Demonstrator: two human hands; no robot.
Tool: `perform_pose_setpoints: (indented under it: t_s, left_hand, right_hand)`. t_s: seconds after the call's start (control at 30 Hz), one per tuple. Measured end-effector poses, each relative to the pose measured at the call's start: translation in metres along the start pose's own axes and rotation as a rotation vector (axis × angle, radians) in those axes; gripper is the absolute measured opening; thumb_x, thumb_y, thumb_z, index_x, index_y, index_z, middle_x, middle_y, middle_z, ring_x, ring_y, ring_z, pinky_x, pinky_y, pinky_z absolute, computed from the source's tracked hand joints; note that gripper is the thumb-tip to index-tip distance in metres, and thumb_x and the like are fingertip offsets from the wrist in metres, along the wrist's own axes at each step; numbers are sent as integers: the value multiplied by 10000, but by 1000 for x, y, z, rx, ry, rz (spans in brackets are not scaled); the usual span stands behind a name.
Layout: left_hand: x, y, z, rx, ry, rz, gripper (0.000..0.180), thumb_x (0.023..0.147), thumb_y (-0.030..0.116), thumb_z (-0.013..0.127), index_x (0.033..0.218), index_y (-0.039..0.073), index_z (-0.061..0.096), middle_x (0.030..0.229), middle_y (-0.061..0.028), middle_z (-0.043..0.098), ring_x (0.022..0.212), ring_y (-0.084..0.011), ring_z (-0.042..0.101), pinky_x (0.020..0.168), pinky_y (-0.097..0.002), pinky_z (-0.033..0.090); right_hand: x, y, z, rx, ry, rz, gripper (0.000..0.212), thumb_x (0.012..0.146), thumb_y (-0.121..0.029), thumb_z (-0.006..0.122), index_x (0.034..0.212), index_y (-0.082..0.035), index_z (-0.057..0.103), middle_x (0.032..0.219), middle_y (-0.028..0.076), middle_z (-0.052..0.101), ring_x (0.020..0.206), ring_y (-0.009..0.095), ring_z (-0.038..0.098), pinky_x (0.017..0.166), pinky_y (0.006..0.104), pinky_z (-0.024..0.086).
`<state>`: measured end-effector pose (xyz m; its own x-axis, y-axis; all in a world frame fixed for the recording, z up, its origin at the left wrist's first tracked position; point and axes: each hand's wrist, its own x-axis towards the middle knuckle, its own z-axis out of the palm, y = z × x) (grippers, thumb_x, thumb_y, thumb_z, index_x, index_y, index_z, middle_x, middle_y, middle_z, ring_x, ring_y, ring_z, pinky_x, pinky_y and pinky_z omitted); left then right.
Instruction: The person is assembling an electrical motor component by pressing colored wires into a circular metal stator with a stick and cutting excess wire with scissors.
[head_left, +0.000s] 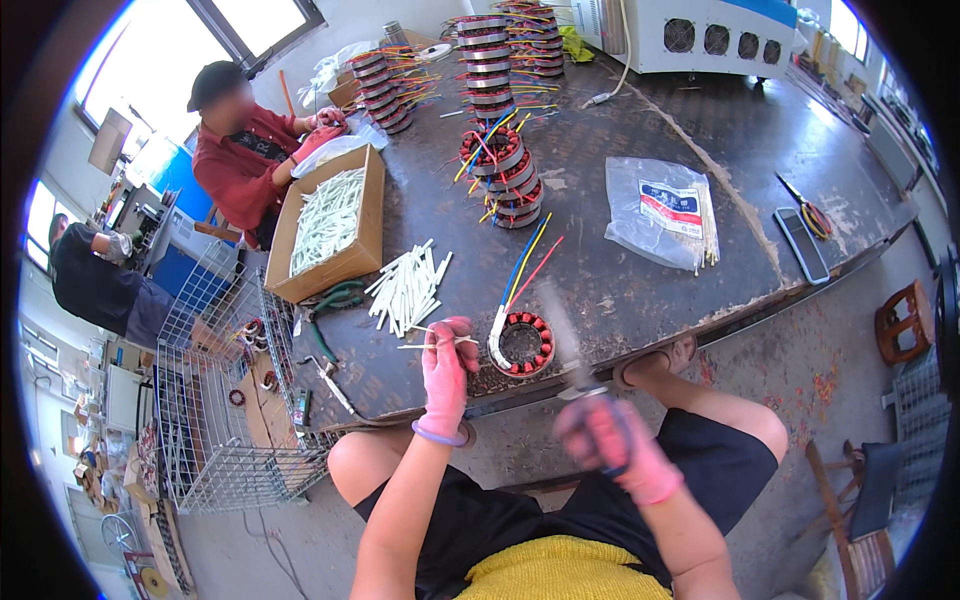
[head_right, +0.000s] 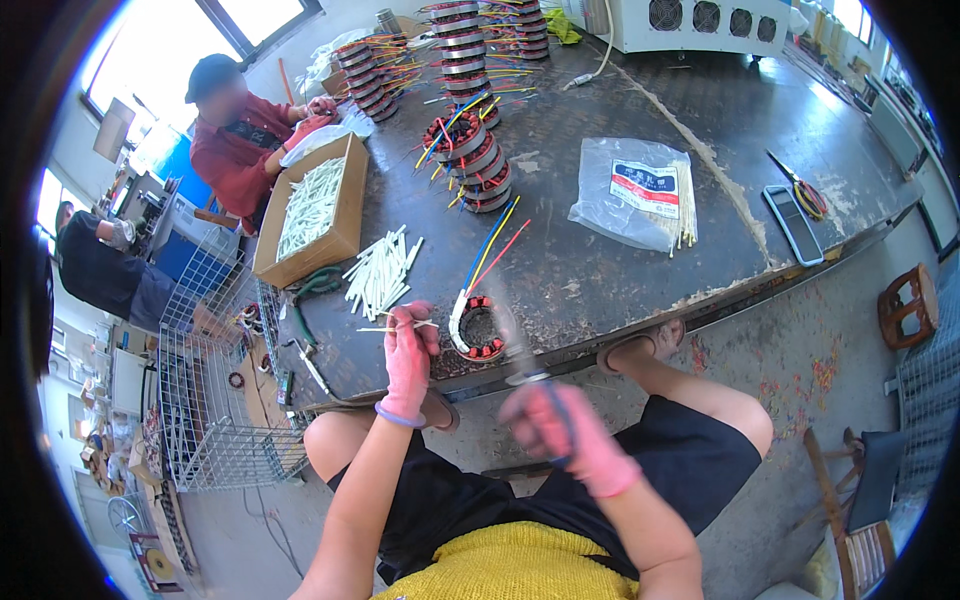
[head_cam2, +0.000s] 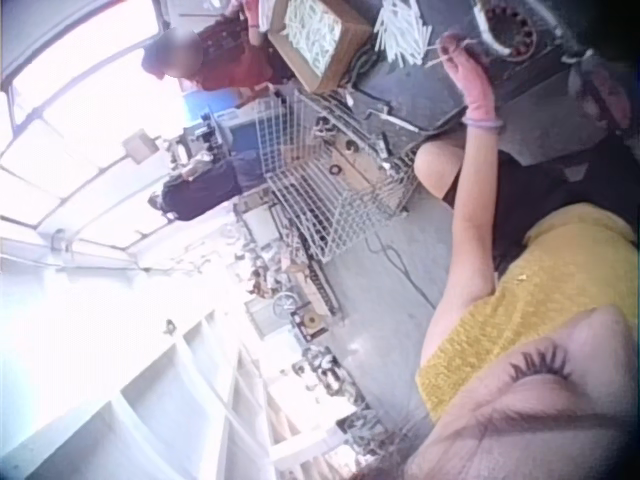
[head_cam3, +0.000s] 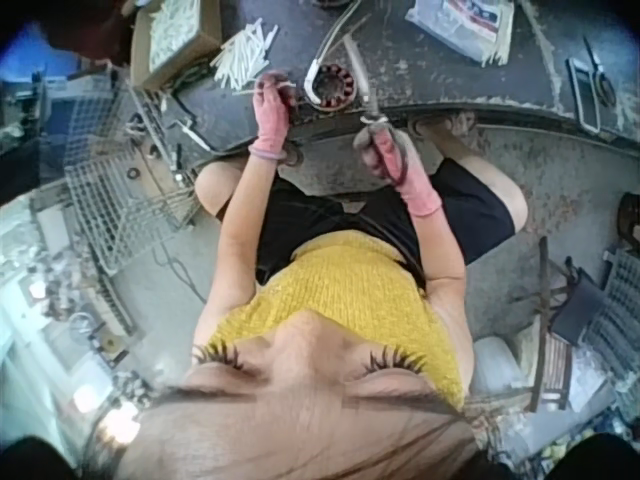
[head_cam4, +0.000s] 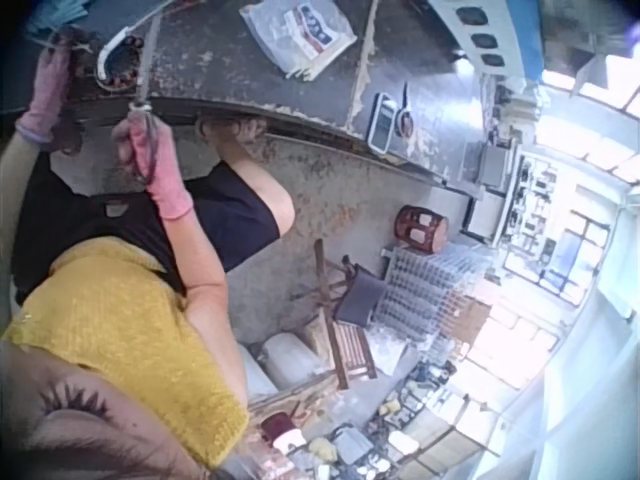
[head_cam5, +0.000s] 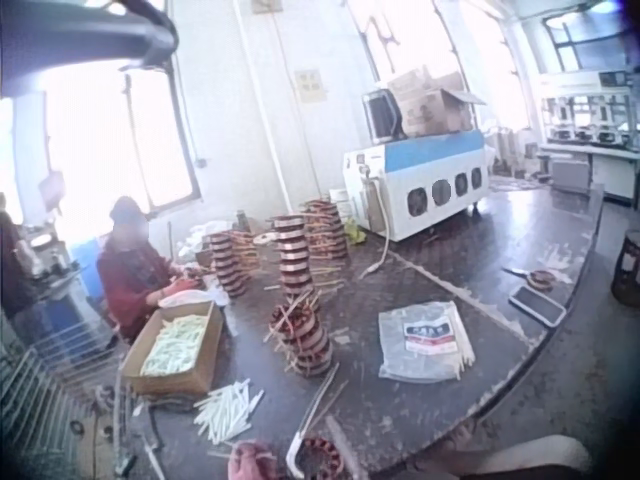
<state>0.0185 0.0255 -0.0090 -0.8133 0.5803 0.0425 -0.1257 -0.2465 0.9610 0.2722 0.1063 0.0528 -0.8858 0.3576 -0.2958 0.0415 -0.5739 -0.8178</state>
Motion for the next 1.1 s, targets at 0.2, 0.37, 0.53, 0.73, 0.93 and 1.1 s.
perform_pose_setpoints:
  t_s: [0.2,0.37,0.53,0.73,0.93,1.1]
  left_hand:
    - [-10,30,-25,-42,3,-58,349,1005,449,548,1021,101,575,856,-45,639,572,-72,479,457,-212,372]
    - [-28,94,-108,142,192,-14,304,1040,409,494,985,114,548,813,-15,601,561,-55,469,458,-206,359]
    - [-24,141,-218,261,383,-15,252,1035,356,505,1006,111,554,799,-9,612,548,-57,511,446,-203,391]
    - [58,146,-334,582,414,-101,206,1004,282,534,1031,79,556,706,1,574,522,-76,513,447,-246,378]
    - [144,129,-363,1249,725,-253,1170,807,489,760,1556,-18,17,1268,-259,598,1082,-330,646,894,-398,528]
    - [108,123,-275,921,372,409,585,884,254,721,1373,36,484,1212,-168,628,1077,-269,643,888,-361,522]
  right_hand:
    - [-10,-110,-181,-1320,1118,-217,339,881,-323,689,975,-6,615,821,143,684,758,314,662,718,417,507]
    - [15,-125,-369,-1815,1267,-70,489,849,-401,658,1143,-15,595,1167,227,638,1146,373,587,980,444,460]
    - [8,-136,-337,-1677,1214,-363,435,963,-302,584,1241,32,558,1233,218,589,1148,374,562,990,441,430]
    - [42,-122,-167,-1417,775,-538,267,965,-141,583,1161,38,616,1057,169,652,945,261,634,845,355,496]
    - [72,-86,-74,-1577,495,-477,269,956,-183,565,1113,24,635,988,172,656,923,291,630,846,390,486]
    - [106,-47,-29,-1581,389,-232,316,952,-308,590,999,-1,648,787,150,671,729,308,655,710,434,505]
